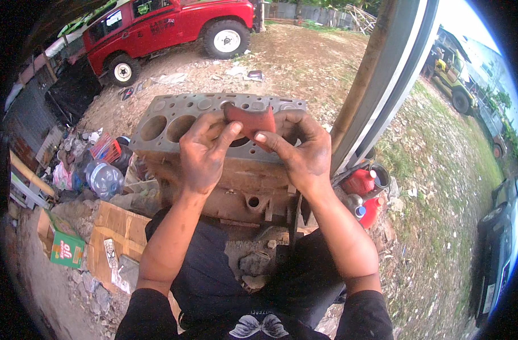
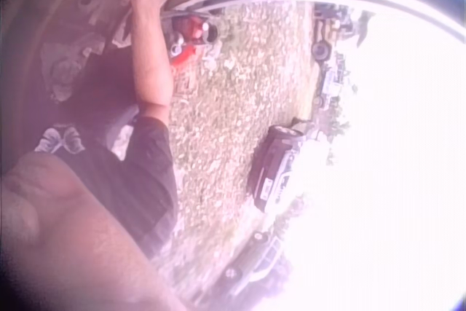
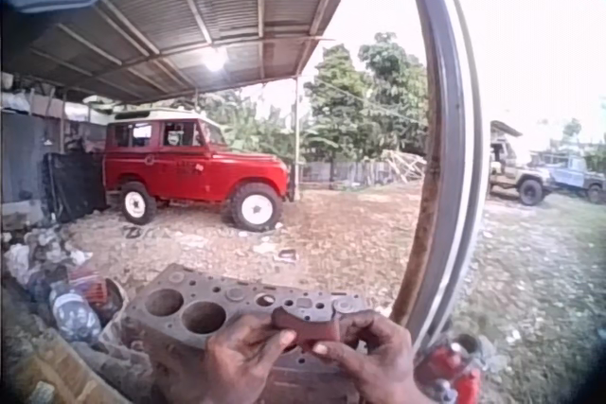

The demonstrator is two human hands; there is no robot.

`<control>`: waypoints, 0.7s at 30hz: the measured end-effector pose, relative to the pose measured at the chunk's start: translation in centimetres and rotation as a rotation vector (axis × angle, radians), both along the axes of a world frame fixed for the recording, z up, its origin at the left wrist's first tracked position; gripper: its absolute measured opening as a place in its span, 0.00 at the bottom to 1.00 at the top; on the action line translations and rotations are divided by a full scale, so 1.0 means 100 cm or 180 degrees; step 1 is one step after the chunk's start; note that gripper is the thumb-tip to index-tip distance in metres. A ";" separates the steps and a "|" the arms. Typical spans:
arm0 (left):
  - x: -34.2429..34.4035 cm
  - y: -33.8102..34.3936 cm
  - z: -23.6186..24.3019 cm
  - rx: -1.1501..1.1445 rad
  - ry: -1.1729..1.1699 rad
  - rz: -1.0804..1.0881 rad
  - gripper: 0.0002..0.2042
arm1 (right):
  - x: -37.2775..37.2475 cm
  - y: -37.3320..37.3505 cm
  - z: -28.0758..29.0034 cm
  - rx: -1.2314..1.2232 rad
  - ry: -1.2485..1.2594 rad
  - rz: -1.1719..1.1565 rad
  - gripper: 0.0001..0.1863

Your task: The person sands the top surface of an engine block using a sanding block. They move the sanding block across the flat surface and around the cylinder openings, applying pressure to smooth the metal.

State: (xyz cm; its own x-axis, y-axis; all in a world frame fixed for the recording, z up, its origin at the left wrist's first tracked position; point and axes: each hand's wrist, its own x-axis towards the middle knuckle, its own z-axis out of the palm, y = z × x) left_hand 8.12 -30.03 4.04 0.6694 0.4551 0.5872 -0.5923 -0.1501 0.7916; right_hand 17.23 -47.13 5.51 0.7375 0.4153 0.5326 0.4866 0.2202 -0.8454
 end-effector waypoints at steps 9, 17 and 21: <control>0.003 -0.002 0.000 -0.0330 -0.0060 -0.0145 0.14 | -0.007 -0.002 0.002 -0.0297 0.0079 0.0452 0.15; 0.005 -0.001 -0.004 -0.0312 -0.0052 0.0081 0.15 | -0.004 0.001 0.003 -0.0949 -0.1448 0.0002 0.14; 0.006 0.002 -0.007 0.0200 -0.0051 0.0501 0.16 | -0.012 0.011 -0.009 -0.0547 -0.0540 0.0078 0.18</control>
